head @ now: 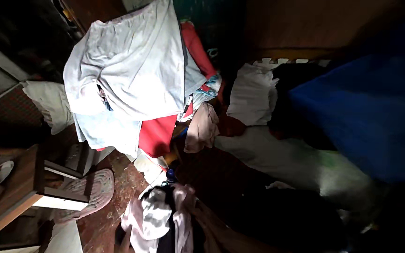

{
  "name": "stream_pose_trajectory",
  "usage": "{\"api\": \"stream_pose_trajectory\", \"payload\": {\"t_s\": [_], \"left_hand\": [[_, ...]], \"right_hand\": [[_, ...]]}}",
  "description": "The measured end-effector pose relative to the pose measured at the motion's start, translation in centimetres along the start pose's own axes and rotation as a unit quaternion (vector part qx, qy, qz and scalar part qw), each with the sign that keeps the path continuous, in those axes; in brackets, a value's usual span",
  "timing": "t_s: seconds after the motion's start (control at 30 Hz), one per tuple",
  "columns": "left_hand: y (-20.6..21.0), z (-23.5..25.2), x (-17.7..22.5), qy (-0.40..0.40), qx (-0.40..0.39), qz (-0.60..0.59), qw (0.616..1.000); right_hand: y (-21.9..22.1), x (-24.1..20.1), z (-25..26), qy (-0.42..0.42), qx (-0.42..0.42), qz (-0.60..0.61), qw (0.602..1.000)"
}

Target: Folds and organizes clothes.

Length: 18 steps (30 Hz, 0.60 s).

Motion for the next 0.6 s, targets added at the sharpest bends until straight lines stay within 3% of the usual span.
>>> {"api": "stream_pose_trajectory", "payload": {"t_s": [0.07,0.13,0.23,0.33,0.4,0.53,0.6], "left_hand": [[5.1,2.3,3.6,0.019,-0.038,0.032,0.999],[10.6,5.4,6.4,0.051,-0.125,0.024,0.991],[19.1,9.9,8.7,0.095,-0.206,0.067,0.972],[26.5,15.0,6.9,0.127,-0.216,0.096,0.963],[30.0,16.4,4.8,0.154,-0.221,0.158,0.950],[33.9,13.9,1.2,0.233,-0.189,0.399,0.866],[34.8,13.0,-0.1,0.223,-0.167,0.476,0.834]], "right_hand": [[-2.3,-4.8,0.2,0.021,0.072,0.041,0.996],[-4.7,-8.3,0.9,0.016,0.163,0.034,0.986],[-10.5,-7.0,3.3,-0.055,0.249,0.012,0.967],[-15.0,-3.8,6.1,-0.059,0.290,0.053,0.954],[-17.5,-0.3,7.9,-0.006,0.348,0.031,0.937],[-19.0,2.6,8.9,0.018,0.391,-0.066,0.918],[-18.8,3.0,9.2,0.019,0.393,-0.076,0.916]]}}
Point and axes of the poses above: each hand's wrist, its own z-axis towards the middle knuckle, its own y-axis out of the palm, x = y × z, the point moved 2 cm from there along z, towards the middle knuckle, and after that the axes turned 8 degrees about -y, right-handed, at the moved point
